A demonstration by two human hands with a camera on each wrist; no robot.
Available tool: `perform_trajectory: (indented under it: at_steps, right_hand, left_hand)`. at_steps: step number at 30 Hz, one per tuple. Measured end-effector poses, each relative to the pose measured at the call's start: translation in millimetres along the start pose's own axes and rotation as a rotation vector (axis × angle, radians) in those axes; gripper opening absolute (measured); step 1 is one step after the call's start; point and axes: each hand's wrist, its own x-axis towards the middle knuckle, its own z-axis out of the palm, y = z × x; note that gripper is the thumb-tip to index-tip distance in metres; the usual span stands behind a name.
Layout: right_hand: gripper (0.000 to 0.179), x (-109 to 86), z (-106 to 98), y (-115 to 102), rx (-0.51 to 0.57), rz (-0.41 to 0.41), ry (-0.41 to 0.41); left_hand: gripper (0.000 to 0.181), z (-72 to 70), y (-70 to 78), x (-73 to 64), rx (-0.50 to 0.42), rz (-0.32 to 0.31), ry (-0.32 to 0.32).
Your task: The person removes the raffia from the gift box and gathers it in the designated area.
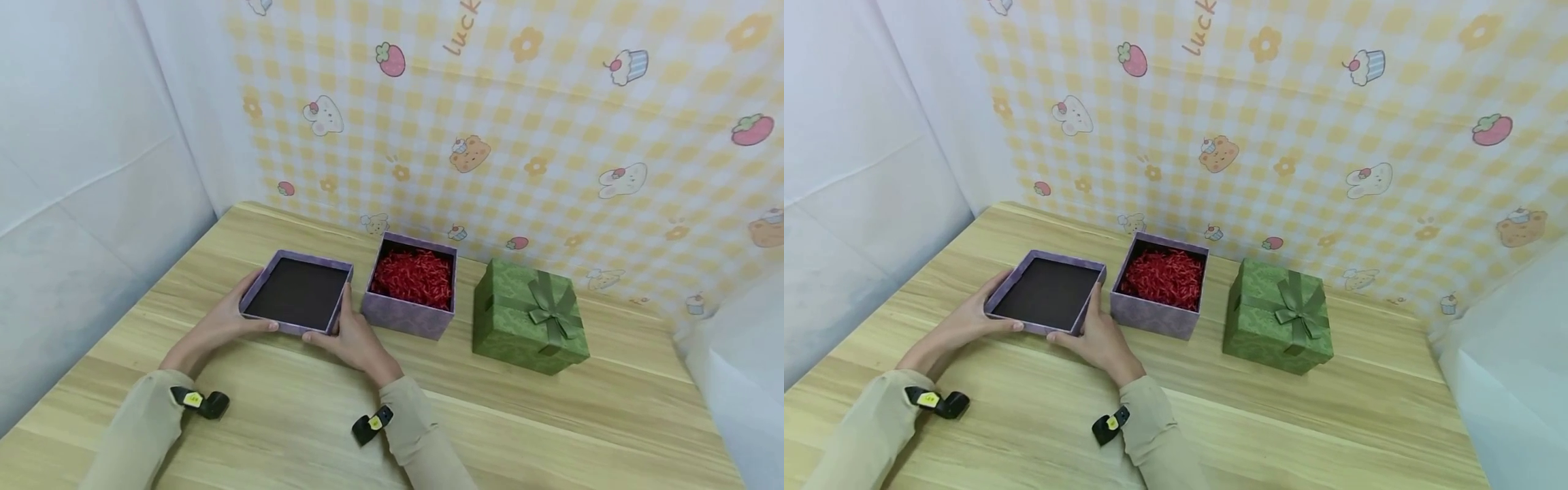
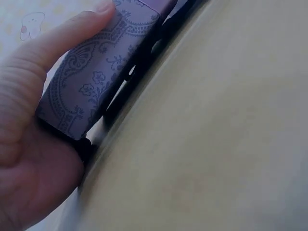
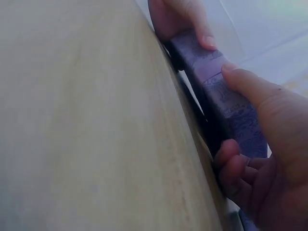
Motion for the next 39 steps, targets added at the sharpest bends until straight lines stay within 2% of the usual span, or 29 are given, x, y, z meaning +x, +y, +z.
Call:
perform_trajectory:
  at_steps: [6, 11, 18, 22, 26, 30, 33, 37, 39]
  right_hand:
    - [0.111, 4.4, -6, 4, -0.026, -0.024, 0.077]
    - [0.103, 5.0, -8, 4, 0.000, -0.019, 0.123]
    - [0.099, 4.6, -4, 4, 0.018, -0.007, 0.142]
    - [0.095, 3.6, -4, 4, 0.020, -0.013, 0.168]
    - [0.090, -0.7, -3, 3, 0.003, -0.022, 0.166]
    - [0.084, -13.7, -5, -1, 0.033, -0.008, 0.096]
    - [0.069, -28.9, -17, -6, 0.049, -0.046, -0.019]
    - [0.053, -55.3, -50, -13, 0.076, -0.122, -0.212]
    - [0.052, -69.0, -72, -17, 0.120, -0.130, -0.245]
  left_hand:
    - [0.114, 1.6, 8.2, 12.9, 0.020, -0.007, -0.012]
    - [0.115, 1.5, 13.2, 18.5, 0.040, -0.002, -0.011]
    - [0.112, 1.1, 12.1, 21.1, 0.100, 0.005, -0.010]
    - [0.112, 2.4, 10.9, 22.5, 0.098, 0.019, 0.002]
    - [0.112, 4.0, 8.9, 20.9, 0.081, 0.008, 0.011]
    - [0.112, 4.8, 6.0, 16.6, 0.044, -0.002, 0.013]
    - [0.107, 3.0, 3.8, 14.1, -0.030, 0.008, 0.021]
    - [0.089, -1.9, 0.6, 10.5, -0.199, 0.019, 0.043]
    - [0.079, -3.8, 0.0, 8.9, -0.267, 0.028, 0.065]
